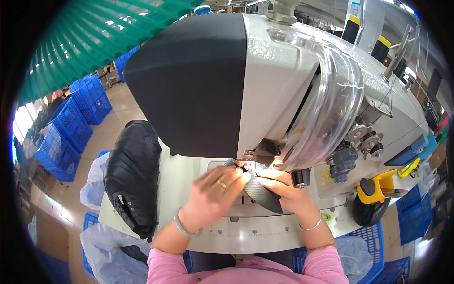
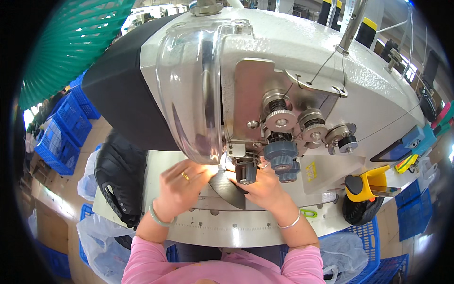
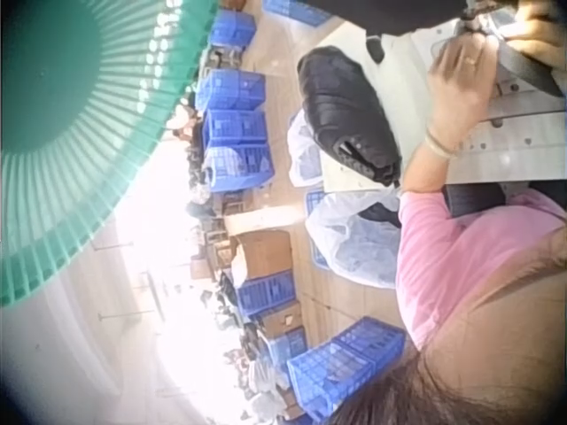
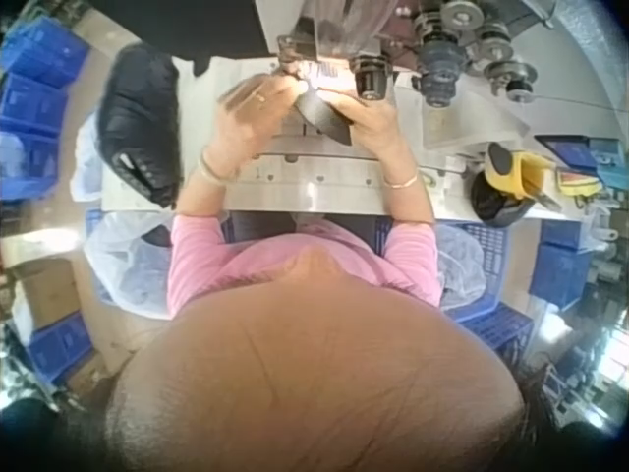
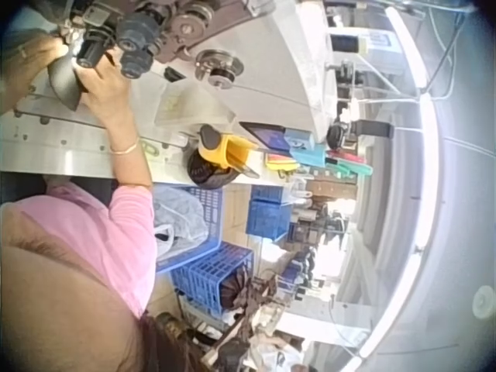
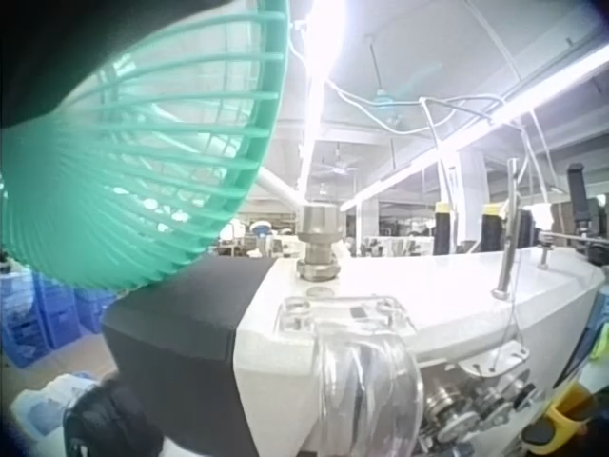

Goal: Stitching components of shoe uppers using an industrial sewing machine.

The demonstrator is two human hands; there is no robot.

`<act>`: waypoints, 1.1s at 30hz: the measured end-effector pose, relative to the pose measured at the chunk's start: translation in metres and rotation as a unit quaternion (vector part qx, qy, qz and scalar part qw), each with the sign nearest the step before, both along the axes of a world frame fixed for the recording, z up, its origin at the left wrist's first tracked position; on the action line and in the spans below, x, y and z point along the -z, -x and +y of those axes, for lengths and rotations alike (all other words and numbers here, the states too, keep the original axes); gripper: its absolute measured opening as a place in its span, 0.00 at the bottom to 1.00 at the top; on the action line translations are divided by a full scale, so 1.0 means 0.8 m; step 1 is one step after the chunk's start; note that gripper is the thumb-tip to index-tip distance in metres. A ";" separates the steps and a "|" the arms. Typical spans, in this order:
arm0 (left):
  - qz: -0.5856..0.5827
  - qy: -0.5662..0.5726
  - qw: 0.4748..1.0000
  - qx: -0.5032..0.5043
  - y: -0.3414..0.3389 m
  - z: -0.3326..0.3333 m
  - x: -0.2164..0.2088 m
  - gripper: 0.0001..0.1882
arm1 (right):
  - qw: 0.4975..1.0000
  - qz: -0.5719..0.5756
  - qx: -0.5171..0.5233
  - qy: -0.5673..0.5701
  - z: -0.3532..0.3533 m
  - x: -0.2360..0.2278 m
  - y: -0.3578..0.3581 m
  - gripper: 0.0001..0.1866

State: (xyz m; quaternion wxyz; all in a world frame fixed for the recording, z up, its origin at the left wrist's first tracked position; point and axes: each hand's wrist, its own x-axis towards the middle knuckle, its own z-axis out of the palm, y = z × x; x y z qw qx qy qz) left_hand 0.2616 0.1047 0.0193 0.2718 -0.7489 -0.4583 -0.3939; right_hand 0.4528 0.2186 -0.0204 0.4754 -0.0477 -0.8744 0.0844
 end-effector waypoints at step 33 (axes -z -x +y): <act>-0.036 0.019 0.999 -0.012 -0.003 -0.006 0.004 0.16 | 0.989 -0.049 0.102 -0.090 -0.027 -0.007 0.005 0.20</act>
